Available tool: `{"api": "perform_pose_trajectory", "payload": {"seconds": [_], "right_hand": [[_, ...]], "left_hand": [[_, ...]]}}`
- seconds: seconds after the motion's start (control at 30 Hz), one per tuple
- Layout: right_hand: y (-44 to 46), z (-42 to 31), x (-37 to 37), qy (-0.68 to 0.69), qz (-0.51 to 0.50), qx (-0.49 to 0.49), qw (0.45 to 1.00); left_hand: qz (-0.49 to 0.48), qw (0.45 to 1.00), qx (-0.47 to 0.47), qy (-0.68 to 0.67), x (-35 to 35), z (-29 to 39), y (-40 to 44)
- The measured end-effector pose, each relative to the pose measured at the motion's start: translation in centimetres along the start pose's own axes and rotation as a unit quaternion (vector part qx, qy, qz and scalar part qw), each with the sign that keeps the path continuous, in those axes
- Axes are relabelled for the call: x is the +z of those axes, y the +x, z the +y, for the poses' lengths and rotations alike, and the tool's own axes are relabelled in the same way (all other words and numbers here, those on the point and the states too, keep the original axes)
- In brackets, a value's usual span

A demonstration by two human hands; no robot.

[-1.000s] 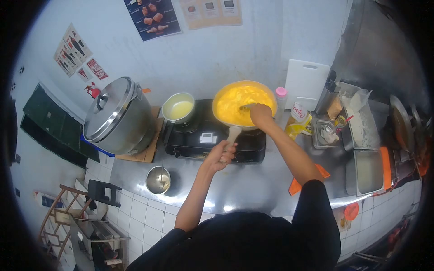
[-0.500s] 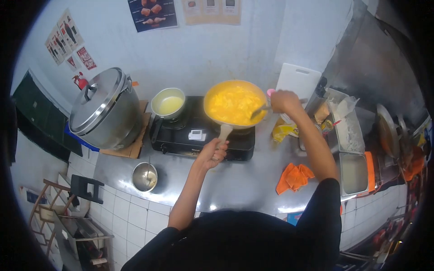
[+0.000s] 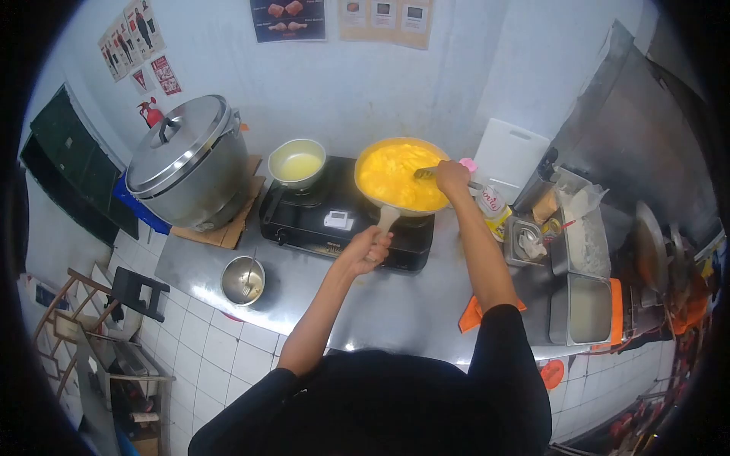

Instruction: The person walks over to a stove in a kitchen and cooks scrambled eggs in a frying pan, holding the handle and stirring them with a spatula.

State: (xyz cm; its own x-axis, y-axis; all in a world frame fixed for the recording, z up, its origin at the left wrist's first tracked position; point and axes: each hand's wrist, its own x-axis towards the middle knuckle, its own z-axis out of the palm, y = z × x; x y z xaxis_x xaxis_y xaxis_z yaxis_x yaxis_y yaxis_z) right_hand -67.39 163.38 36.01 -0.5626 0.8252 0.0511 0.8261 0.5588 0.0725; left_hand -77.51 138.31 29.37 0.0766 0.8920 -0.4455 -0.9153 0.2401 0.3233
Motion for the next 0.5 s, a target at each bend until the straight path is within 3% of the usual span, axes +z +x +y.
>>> {"api": "perform_pose_trajectory", "payload": {"seconds": [0.2,0.3,0.4,0.5], "right_hand": [[1.0,1.7,1.5,0.022,0.0,-0.018,1.0],[0.0,3.6,-2.3,-0.025,-0.066,-0.093,0.993],[-4.8,3.2,-8.6,-0.047,-0.095,-0.101,0.989],[-7.7,3.5,-9.0,-0.104,-0.141,-0.161,0.971]], "left_hand": [[-0.006,1.0,0.007,0.013,-0.1,-0.1,-0.1],[-0.01,1.0,-0.002,-0.007,-0.8,-0.2,0.7],[-0.01,1.0,0.005,-0.009,-0.6,-0.4,0.5],[-0.008,1.0,0.017,-0.006,-0.3,-0.2,0.2]]}}
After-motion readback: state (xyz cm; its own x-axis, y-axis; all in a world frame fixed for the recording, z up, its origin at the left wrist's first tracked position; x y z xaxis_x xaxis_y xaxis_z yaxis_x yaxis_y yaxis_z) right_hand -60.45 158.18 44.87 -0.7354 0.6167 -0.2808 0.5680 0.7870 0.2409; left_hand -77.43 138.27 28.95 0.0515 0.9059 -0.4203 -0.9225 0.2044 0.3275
